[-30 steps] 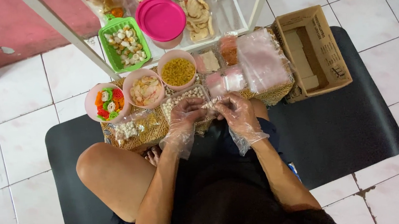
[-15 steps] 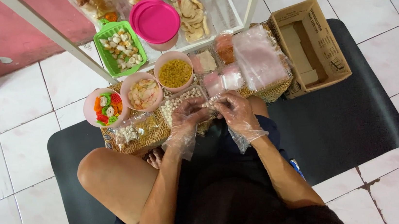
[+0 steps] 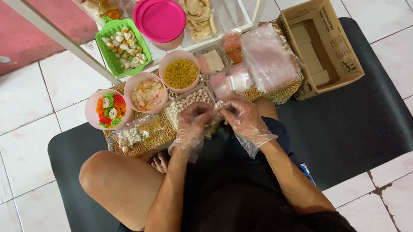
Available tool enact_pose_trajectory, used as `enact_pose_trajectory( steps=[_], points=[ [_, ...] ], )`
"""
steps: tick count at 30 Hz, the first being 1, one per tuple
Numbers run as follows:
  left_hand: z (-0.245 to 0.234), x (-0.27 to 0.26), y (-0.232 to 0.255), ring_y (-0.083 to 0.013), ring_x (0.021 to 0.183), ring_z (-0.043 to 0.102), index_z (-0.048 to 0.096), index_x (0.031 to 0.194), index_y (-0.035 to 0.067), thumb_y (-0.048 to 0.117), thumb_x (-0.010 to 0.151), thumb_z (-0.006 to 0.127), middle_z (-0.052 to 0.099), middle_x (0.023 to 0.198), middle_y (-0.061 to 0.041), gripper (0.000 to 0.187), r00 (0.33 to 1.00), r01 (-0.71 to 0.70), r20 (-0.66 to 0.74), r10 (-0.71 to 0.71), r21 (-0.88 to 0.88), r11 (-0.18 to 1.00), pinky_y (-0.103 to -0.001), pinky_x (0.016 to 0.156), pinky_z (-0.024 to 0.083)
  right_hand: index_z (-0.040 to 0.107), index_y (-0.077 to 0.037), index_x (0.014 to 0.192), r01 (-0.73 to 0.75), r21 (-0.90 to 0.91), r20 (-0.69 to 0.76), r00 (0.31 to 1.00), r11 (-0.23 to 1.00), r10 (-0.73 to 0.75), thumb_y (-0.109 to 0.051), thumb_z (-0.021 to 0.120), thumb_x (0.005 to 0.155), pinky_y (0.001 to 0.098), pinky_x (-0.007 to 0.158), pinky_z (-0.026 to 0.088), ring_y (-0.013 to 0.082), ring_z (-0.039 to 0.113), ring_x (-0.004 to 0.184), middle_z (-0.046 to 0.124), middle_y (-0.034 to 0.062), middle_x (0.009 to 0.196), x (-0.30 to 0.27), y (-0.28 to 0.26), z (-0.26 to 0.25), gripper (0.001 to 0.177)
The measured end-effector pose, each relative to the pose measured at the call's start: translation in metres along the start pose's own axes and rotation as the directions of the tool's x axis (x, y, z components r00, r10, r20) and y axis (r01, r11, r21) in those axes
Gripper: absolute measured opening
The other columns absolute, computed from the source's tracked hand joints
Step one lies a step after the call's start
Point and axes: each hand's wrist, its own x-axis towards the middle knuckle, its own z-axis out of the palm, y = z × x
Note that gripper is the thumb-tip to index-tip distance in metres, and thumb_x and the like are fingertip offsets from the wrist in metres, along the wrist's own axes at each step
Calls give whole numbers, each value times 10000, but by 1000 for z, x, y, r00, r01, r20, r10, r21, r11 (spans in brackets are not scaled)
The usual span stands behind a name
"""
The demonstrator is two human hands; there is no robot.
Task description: Manually picking up small snack items from a tray and placing them into small plastic bags for packaging.
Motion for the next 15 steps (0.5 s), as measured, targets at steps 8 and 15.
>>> enact_pose_trajectory(
  steps=[8,15],
  points=[
    [-15,16,-11,-145,649,721,791,876,169,156,763,748,739,725,-56,122,982,171,54,-183,187,968,-291,652,567,774,-10,943,-24,163,-7,1000,986,26,14,734,874,317,557,592,200,735,581,712,154,696,0,6,2,83],
    [-12,10,-6,-226,706,714,764,835,54,127,712,719,701,724,-148,150,977,199,43,-208,152,968,-332,659,552,734,49,925,2,226,-1,1000,974,-2,43,727,876,354,531,603,261,746,604,688,207,790,-1,19,6,50]
  ],
)
